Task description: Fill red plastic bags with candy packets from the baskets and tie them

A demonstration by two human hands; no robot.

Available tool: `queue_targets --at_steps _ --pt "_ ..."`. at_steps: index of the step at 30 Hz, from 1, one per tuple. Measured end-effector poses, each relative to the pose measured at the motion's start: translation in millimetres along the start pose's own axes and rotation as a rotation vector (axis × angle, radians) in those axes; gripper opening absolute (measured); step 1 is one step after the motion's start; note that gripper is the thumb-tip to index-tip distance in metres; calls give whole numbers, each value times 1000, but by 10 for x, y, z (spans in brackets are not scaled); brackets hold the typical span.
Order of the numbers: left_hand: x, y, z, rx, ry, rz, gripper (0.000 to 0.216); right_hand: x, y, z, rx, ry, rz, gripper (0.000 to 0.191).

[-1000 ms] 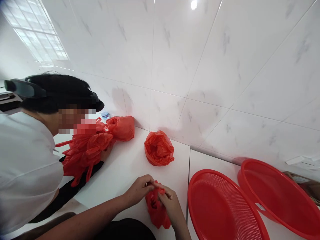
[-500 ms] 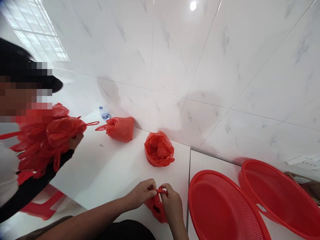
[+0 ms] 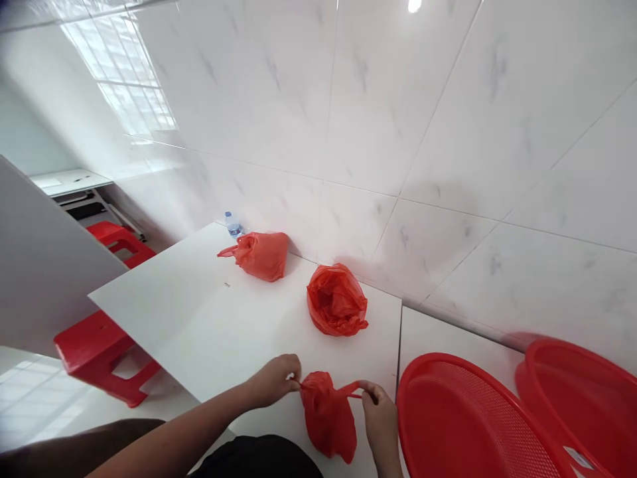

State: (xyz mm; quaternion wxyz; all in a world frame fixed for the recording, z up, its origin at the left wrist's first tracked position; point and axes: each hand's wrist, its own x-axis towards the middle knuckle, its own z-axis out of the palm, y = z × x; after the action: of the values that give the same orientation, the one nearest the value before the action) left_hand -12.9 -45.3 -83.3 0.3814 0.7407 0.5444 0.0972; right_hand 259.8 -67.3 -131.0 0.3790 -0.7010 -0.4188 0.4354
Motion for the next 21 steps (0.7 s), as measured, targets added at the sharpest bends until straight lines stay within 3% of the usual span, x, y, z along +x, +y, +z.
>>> queue_targets --at_steps 2,5,10,13,16,18,21 --pt "-63 -240 -19 35 30 -87 3 45 218 -5 -108 55 3 28" --pt "-147 -497 5 55 27 -174 6 27 438 40 -150 12 -2 28" --pt "-155 -576 89 48 20 -215 12 4 574 130 -102 -85 110 43" --pt "-103 -492 191 -34 -10 -146 50 -70 546 256 -36 -214 217 49" --pt "-42 -386 325 -132 -109 -40 96 -231 408 490 165 -466 229 52" --pt "0 -348 366 -91 -151 -24 85 -316 293 640 292 -633 219 54" --pt "42 -401 241 32 -94 -73 33 -298 163 720 237 -722 228 57"
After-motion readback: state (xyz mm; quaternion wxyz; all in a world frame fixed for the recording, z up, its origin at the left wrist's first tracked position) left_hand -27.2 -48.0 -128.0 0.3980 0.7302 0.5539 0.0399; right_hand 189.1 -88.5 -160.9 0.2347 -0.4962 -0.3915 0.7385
